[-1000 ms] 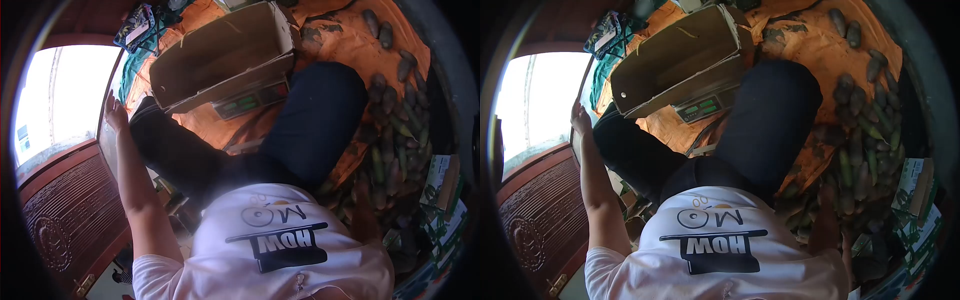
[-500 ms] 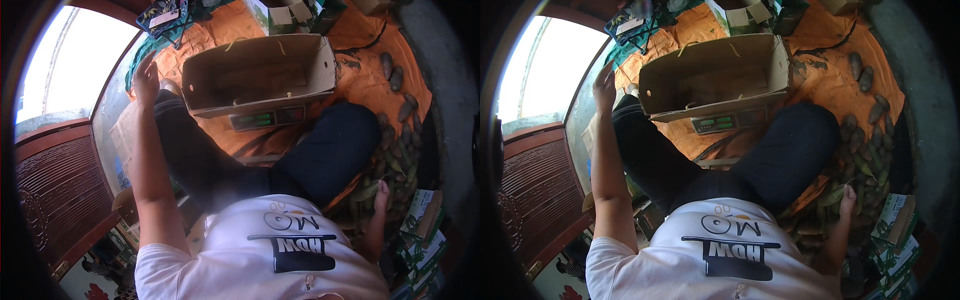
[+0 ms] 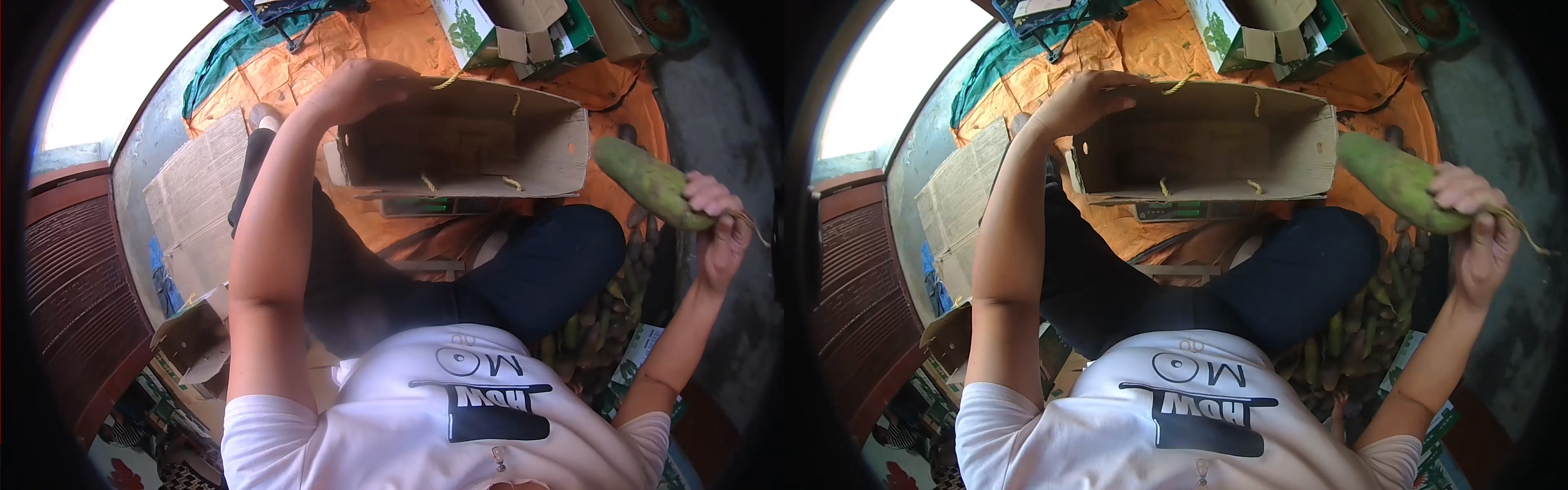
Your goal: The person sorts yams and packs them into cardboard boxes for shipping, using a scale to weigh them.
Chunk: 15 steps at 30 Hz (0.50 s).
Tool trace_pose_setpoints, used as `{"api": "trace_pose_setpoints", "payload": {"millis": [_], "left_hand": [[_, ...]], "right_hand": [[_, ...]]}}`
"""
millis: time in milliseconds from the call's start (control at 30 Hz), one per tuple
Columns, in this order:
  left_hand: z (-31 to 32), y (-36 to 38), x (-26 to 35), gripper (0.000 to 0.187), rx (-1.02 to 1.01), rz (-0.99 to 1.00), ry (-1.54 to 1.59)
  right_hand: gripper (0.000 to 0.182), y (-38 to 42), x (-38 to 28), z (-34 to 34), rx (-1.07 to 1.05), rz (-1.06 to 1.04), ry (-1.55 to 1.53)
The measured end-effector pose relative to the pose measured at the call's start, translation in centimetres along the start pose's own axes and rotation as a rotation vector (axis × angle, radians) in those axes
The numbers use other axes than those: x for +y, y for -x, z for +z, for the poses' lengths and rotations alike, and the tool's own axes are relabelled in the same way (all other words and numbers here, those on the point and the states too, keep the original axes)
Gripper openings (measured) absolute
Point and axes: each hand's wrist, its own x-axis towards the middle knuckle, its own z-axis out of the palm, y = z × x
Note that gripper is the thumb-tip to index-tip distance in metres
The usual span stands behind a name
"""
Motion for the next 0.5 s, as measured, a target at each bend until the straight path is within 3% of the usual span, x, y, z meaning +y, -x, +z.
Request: {"api": "trace_pose_setpoints", "payload": {"millis": [133, 167, 367, 500], "left_hand": [[0.1, -0.1, -1.7, 0.032, 0.083, 0.001, -0.061], [-0.3, 0.1, -1.2, 0.033, 0.007, -0.024, -0.157], [0.4, 0.8, -0.6, 0.039, 0.011, -0.144, -0.265], [0.6, 0.3, -0.7, 0.039, -0.012, -0.179, -0.251]], "right_hand": [[0.013, -8.5, 5.1, 10.1, -0.340, 0.128, -0.078], [0.011, -9.5, 7.4, 12.5, -0.419, 0.222, -0.073], [0.022, -13.2, 17.9, 25.7, -0.789, 0.348, 0.307], [0.026, -13.7, 22.9, 31.3, -0.757, 0.264, 0.368]]}}
